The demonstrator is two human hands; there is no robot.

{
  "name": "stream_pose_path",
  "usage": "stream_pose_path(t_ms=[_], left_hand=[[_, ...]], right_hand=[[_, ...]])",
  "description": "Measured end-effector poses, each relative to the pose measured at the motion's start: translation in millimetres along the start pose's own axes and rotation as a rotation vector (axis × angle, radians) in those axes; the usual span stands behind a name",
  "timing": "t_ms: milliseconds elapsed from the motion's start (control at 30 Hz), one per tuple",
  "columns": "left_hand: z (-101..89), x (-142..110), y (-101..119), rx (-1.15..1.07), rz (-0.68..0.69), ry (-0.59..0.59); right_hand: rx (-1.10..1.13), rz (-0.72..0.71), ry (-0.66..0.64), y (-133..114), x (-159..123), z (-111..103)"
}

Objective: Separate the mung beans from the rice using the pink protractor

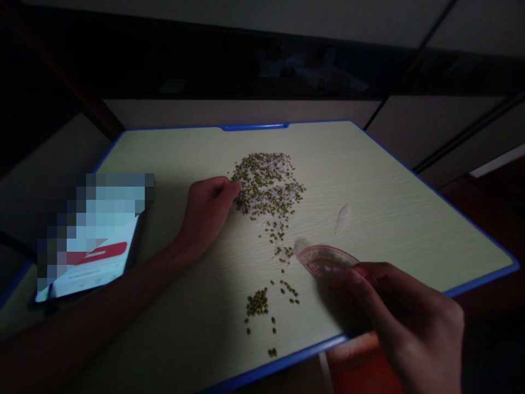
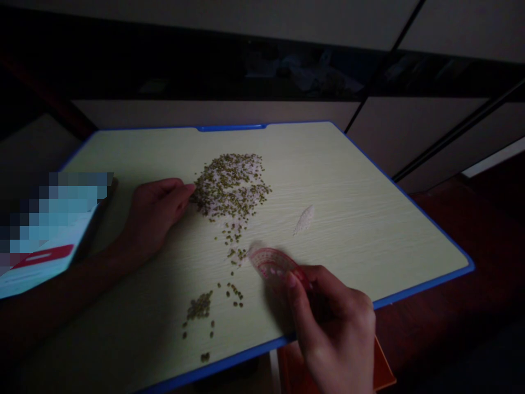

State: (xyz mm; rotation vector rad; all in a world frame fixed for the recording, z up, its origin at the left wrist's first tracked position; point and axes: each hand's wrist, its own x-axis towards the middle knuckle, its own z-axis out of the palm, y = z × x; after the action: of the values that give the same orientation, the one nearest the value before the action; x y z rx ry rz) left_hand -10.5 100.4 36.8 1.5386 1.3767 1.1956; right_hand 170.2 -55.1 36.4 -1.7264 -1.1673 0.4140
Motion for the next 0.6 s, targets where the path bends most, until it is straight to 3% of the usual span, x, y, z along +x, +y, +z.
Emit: stream_pose_path(t_ms=[600], left_hand=[[-0.6, 1.7, -2.1, 0.017, 0.029, -0.002]], right_hand=[[0.051, 0.014, 0.001, 1.2, 0.1, 4.2]])
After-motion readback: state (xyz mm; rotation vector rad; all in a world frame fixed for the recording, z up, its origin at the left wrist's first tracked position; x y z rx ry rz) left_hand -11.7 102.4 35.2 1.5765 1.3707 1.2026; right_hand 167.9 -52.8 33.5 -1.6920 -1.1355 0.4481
